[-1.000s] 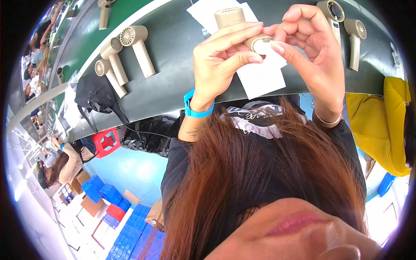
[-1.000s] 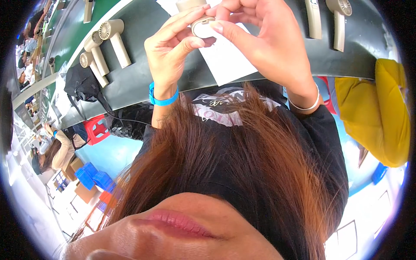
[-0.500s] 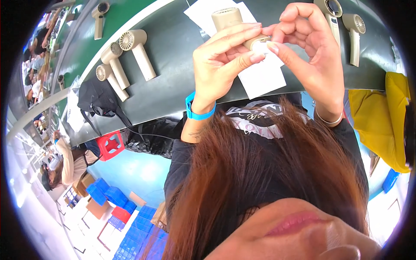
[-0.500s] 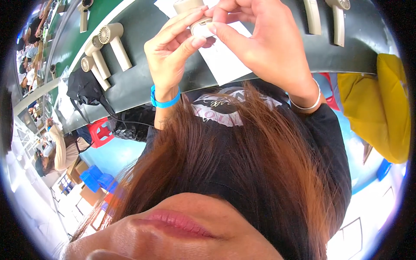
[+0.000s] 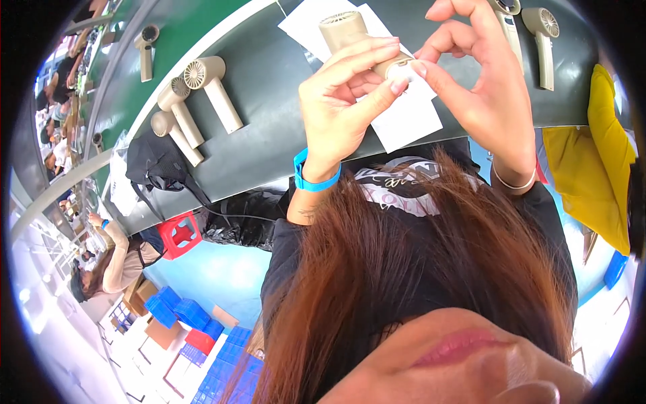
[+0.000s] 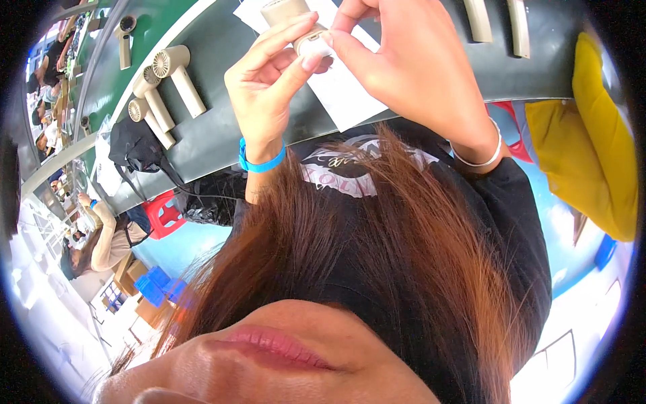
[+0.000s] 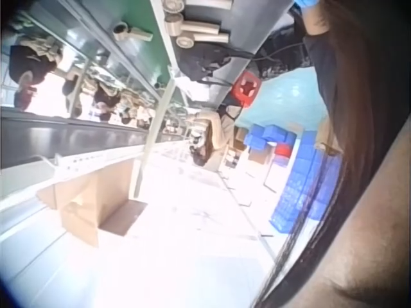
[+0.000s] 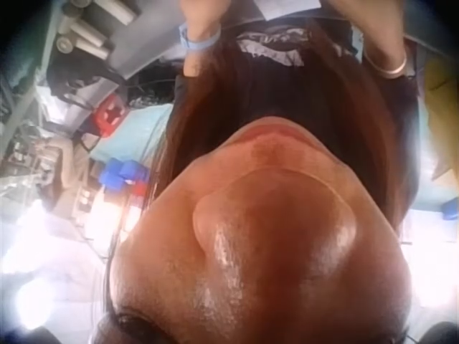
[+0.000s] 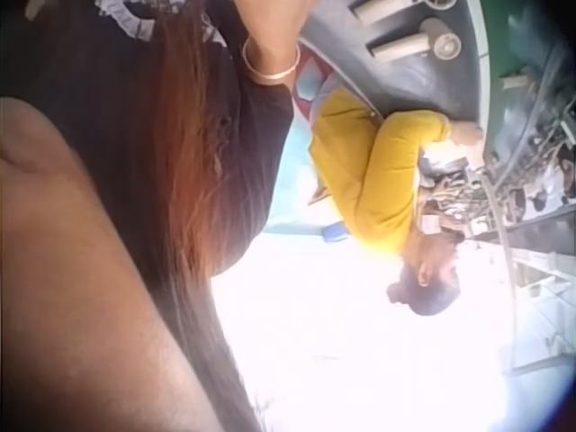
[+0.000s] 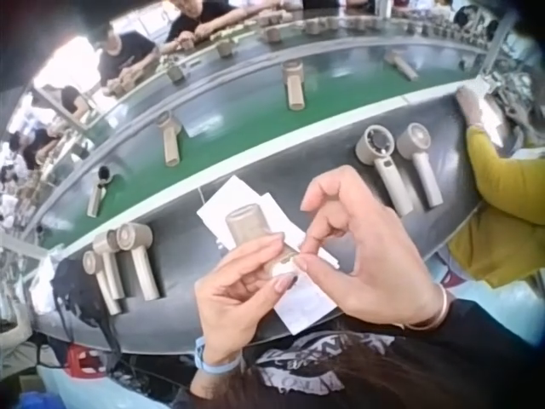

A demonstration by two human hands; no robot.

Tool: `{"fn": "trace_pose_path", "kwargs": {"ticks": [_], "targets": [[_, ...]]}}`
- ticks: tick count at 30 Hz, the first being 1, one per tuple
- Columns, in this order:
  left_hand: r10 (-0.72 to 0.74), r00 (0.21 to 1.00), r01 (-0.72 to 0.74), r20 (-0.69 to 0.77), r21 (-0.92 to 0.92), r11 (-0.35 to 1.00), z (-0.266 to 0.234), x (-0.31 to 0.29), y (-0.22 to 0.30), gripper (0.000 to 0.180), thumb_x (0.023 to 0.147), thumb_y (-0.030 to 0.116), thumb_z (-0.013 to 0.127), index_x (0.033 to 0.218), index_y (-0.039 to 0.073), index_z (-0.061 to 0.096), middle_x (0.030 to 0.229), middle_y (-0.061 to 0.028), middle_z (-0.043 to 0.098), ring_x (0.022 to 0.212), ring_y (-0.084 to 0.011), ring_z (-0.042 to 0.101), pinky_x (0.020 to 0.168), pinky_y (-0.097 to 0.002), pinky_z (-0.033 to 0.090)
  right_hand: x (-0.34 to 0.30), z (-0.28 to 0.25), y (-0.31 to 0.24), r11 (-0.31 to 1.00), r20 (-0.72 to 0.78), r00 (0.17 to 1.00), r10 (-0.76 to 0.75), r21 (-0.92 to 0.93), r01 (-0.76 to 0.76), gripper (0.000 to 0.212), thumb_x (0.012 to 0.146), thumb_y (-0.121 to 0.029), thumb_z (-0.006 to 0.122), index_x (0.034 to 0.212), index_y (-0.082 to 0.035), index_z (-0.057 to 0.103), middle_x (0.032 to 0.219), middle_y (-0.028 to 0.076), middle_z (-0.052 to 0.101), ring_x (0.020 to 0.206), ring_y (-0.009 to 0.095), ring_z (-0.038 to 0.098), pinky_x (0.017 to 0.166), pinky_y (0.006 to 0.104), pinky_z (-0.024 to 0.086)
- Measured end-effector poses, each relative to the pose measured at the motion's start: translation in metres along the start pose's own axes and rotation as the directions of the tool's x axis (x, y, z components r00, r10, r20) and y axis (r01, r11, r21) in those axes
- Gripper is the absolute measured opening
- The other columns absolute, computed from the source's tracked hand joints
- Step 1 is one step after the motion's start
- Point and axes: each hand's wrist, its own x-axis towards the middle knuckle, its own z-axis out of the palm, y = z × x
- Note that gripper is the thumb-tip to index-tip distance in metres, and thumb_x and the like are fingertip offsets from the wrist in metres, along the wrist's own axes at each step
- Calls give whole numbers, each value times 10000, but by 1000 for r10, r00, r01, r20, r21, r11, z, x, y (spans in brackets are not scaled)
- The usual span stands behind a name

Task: The person peels stickers from paper sheets and applies them onto the bottom of fan bodies by hand before placing the fans onto a conveyor belt.

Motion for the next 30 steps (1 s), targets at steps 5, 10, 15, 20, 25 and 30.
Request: {"fn": "trace_pose_path", "kwargs": {"ticks": [5, 10, 15, 20, 25, 30], "targets": [[1, 1000, -1, -14, -34, 999, 0, 1, 4, 346, 750, -122, 667, 1088, -64, 621, 1175, -157, 560, 943, -187, 629, 793, -276, 557, 8, -1, -17, 972, 19, 999, 39, -234, -34, 407, 731, 8, 662, 1054, -18, 415, 743, 84, 569, 710, 181, 595, 673, 290, 421], [-10, 992, -5, -128, -112, 994, -13, 2, 13, 293, 750, -136, 642, 1035, -71, 612, 1142, -165, 582, 923, -194, 634, 781, -292, 564, 25, -12, 34, 760, -104, 924, -369, -606, 235, 227, 840, 1, 605, 1040, 3, 497, 889, 93, 577, 935, 188, 581, 842, 329, 451], [292, 956, -269, -5, 376, 887, -50, 73, -5, 342, 660, 5, 794, 964, 7, 639, 961, -79, 658, 812, -113, 629, 655, -211, 503, 12, 8, -25, 515, 356, 781, -514, 855, -51, 99, 871, -52, 504, 937, -7, 564, 953, 160, 581, 838, 197, 572, 753, 309, 459], [398, 907, -387, 134, 637, 667, -112, 199, -51, 246, 658, -60, 689, 879, 1, 601, 974, -81, 633, 811, -139, 599, 717, -257, 475, 63, 18, -18, 459, 349, 610, -712, 888, 27, 103, 891, -40, 498, 946, -4, 577, 967, 155, 595, 822, 193, 584, 699, 283, 466], [385, 899, -411, 207, 701, 583, -159, 242, -71, 295, 701, -93, 600, 977, 13, 593, 1016, -110, 621, 832, -185, 608, 760, -273, 483, 89, 6, 5, 548, 340, 686, -643, 830, 102, 100, 885, -29, 509, 948, -9, 584, 969, 143, 595, 837, 179, 581, 708, 274, 463], [679, 662, -261, 317, 947, -188, -205, 229, -51, 474, 745, -44, 496, 1206, 65, 513, 1174, -206, 521, 971, -362, 573, 894, -451, 451, 94, -6, 32, 656, 308, 796, -522, 741, 143, 100, 878, -18, 520, 950, -15, 590, 971, 131, 594, 853, 165, 578, 717, 265, 460]]}}
